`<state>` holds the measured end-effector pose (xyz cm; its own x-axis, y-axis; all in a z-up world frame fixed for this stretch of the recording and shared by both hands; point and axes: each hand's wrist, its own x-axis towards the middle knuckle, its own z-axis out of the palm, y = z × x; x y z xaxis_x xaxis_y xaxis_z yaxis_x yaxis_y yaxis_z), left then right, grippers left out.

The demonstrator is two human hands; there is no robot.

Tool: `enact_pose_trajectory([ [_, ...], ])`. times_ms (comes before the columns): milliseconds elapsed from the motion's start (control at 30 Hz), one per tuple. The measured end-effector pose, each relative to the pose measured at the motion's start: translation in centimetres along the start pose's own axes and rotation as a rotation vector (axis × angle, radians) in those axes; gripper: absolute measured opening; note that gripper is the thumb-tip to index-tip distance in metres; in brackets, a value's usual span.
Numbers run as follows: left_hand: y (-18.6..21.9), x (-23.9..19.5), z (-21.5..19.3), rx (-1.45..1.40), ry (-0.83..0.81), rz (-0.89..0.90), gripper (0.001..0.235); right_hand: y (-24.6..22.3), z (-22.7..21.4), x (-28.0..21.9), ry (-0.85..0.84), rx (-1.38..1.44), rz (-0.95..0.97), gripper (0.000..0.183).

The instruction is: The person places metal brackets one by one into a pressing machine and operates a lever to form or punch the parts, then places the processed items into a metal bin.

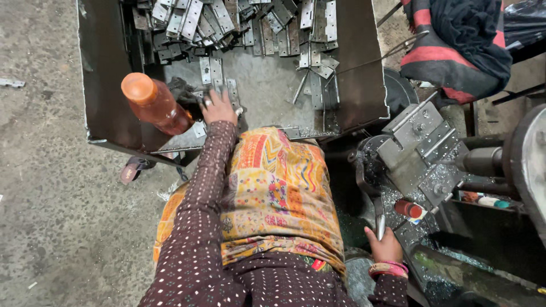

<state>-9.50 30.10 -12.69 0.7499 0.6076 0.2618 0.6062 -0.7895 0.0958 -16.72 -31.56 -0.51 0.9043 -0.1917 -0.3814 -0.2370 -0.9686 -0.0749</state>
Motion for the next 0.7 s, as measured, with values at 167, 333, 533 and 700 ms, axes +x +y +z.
enact_pose_trajectory([
  [167, 1.2, 2.8, -1.2, -0.103, -0.247, -0.247, 0.089, -0.9, -0.6, -0.4, -0.021, 0.051, 0.052, 0.068],
  [333, -0.2, 5.3, 0.4, -0.214, -0.351, -0.371, 0.082, 0.2, 1.0, -0.1, 0.084, 0.056, -0.052, 0.067],
  [533, -3.9, 4.9, 2.5, -0.122, -0.427, -0.271, 0.06, 0.4, 2.1, 0.3, 0.091, 0.095, -0.062, 0.066],
  [700, -0.1, 2.4, -5.9, -0.124, -0.205, 0.016, 0.05, -0.3, 2.8, -0.5, 0.133, 0.17, -0.121, 0.057],
])
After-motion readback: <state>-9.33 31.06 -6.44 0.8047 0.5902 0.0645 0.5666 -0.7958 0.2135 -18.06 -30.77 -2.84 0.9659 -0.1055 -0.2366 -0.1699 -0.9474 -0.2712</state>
